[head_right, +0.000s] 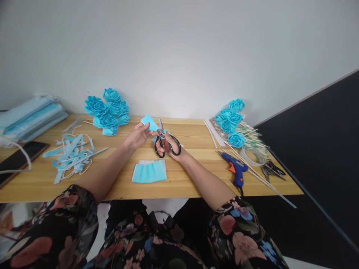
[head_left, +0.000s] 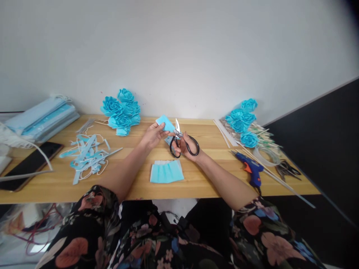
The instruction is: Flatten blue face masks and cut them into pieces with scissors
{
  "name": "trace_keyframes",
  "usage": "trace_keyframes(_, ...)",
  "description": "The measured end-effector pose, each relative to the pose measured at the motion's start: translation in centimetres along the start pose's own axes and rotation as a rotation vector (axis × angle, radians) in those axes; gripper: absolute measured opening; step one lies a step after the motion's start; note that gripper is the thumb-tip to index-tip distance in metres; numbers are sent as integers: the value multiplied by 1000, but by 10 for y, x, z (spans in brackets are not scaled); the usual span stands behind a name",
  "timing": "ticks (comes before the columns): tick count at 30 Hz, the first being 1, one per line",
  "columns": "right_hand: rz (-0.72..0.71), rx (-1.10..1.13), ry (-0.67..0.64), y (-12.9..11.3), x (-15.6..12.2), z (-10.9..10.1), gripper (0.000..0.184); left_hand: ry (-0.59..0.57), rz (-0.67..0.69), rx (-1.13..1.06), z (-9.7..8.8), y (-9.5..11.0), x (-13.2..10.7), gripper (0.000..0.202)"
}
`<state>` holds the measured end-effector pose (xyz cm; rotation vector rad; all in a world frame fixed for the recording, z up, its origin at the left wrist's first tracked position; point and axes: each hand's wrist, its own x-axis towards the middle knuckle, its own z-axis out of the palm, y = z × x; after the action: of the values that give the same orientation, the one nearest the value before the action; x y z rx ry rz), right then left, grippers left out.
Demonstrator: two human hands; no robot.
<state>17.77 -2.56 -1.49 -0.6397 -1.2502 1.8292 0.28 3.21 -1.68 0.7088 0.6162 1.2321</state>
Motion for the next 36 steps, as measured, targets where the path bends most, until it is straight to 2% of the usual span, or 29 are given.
trace_keyframes(4, 2, -9, -8, 0, -1, 2, 63, -8, 5, 16, 1, 0, -1, 15)
trace_keyframes(14, 38, -47, -39, 1, 0, 0, 69, 69, 6, 4, 3, 3, -2, 13)
trace_keyframes(20, 59, -51, -51, 1, -1, 0, 72, 60, -1, 10, 2, 2, -1, 11)
trace_keyframes(27, 64, -43, -23, -2, -1, 3, 72, 93, 10, -12, -1, 2, -1, 14)
trace_keyframes(36, 43, -15, -34, 0, -1, 1, 71, 28, -3, 33, -1, -3, 0, 16)
